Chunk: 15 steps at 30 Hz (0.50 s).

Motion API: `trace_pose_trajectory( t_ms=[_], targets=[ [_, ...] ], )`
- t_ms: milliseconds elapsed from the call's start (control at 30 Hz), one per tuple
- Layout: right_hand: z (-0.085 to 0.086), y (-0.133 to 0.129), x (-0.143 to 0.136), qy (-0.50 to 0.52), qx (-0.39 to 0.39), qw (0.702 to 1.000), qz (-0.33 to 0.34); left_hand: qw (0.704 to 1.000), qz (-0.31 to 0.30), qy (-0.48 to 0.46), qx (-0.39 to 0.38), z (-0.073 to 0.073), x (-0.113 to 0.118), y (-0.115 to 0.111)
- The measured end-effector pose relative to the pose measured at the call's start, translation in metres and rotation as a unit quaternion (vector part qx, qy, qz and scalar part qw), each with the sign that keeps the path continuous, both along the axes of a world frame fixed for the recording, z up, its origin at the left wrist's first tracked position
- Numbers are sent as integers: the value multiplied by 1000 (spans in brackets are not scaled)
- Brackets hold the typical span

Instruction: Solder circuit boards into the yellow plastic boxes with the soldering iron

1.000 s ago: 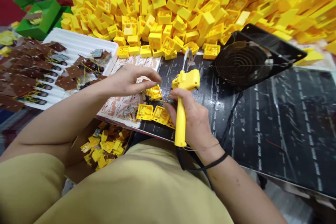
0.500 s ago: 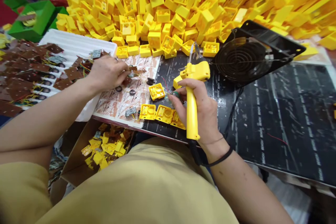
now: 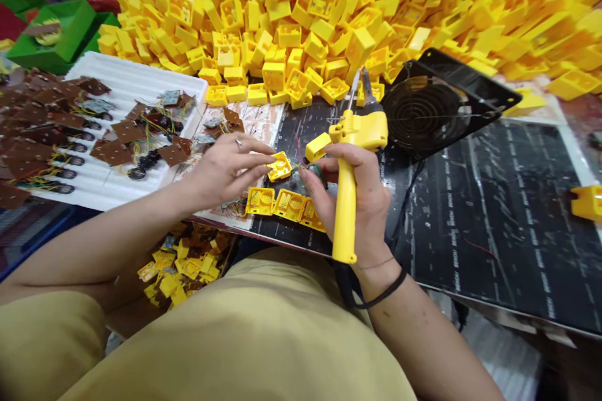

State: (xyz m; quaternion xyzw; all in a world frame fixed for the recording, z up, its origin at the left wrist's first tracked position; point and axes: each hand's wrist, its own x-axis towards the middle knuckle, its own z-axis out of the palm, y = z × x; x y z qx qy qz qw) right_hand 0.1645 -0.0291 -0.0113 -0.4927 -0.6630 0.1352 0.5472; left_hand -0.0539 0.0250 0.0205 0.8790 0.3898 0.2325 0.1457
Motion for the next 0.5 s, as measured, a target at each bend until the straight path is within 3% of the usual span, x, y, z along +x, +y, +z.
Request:
trace_pose_trajectory(
  t_ms=[67, 133, 267, 333, 367, 433, 500],
  targets=[
    [2, -5, -1, 0, 31, 1000, -3, 991, -19, -109, -78, -8, 18, -10],
    [2, -9, -2, 3, 62, 998, -3, 947, -15, -247, -205, -12, 34, -16],
    [0, -13, -5, -5, 112, 994, 12, 772, 20, -493, -400, -9, 64, -27],
    [-2, -15, -5, -16, 125, 992, 9, 709, 28, -549, -443, -7, 73, -31],
    [-4, -17, -3, -18, 131, 991, 10, 691, 33, -559, -457, -5, 74, -33],
    [-7, -21, 3, -17, 124, 991, 35, 693, 46, -548, -466, 0, 69, -32],
    [-9, -26, 14, -35, 93, 993, 67, 762, 43, -470, -443, 6, 56, -30]
  ],
)
